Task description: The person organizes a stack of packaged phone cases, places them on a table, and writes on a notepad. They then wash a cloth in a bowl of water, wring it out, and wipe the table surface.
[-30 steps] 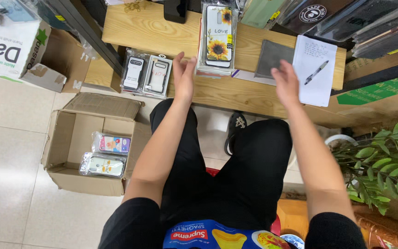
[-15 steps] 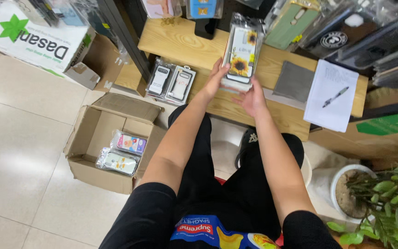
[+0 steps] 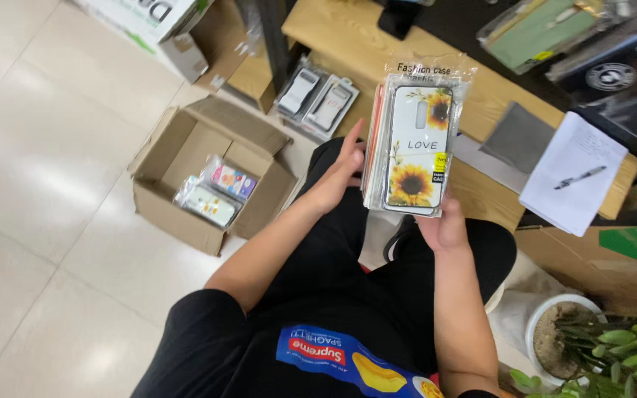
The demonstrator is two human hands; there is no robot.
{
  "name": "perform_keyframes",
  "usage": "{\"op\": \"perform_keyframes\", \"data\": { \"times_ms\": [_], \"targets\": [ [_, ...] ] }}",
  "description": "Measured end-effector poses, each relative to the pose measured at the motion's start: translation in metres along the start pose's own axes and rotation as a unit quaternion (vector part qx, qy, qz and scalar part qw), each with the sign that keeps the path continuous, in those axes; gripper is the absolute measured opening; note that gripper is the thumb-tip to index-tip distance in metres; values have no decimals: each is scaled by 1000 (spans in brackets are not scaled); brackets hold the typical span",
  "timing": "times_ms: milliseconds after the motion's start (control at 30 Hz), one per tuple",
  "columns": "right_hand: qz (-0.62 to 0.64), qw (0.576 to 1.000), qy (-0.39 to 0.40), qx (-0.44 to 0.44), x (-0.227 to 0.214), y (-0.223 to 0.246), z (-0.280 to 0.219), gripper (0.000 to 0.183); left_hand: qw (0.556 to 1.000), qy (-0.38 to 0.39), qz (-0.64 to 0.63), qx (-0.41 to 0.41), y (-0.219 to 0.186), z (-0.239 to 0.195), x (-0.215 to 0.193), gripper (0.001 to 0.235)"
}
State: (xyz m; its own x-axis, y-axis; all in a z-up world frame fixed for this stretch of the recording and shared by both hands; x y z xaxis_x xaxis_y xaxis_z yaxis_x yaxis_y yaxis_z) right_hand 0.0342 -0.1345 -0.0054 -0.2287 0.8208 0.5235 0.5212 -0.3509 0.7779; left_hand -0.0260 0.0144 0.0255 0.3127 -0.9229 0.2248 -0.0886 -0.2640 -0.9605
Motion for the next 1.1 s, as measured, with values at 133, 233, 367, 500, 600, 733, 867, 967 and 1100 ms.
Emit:
{"op": "perform_keyframes", "data": {
  "times_ms": [133, 233, 367, 500, 600, 733, 867, 967, 1100],
  "targets": [
    [-104, 991, 84, 6, 65, -16, -28, 80, 966, -119, -227, -7, 16, -15, -53, 96],
    [-222, 967, 124, 21, 91, -43, -31, 85, 911, -203, -359, -10, 45, -27, -95, 91],
    [-292, 937, 183, 59, 115, -75, -26, 78, 856, -285, -431, -1, 88, -42, -150, 90],
    [-279, 942, 172, 77, 116, -88, -20, 71, 825, -336, -455, 12, 121, -36, -218, 89],
    [-163, 969, 135, 127, 76, -104, -7, 68, 799, -374, -471, 21, 144, -33, -273, 88],
    [28, 976, 137, 166, 29, -117, 0, 60, 763, -428, -485, 24, 174, -30, -333, 86],
    [99, 960, 197, 174, 23, -113, -2, 59, 725, -479, -494, 30, 217, -24, -365, 85],
    [130, 950, 209, 191, 18, -114, -3, 62, 696, -515, -500, 30, 251, -21, -381, 84],
    [143, 942, 222, 205, 32, -112, -6, 64, 666, -550, -504, 26, 296, -21, -400, 83]
  ]
}}
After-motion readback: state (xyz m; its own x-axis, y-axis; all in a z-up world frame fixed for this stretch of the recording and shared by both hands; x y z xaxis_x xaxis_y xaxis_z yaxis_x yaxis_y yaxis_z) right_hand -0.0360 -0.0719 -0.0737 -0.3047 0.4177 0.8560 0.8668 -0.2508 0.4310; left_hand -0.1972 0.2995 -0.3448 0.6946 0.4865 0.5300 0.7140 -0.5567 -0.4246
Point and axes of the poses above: each hand's wrist, its own z-axis towards the middle knuckle, its own x-axis out of the palm, y = z × x, the point moved 10 cm from there along z, towards the middle knuckle, and after that the axes turned 13 degrees about -y, right-handed, at the moved point
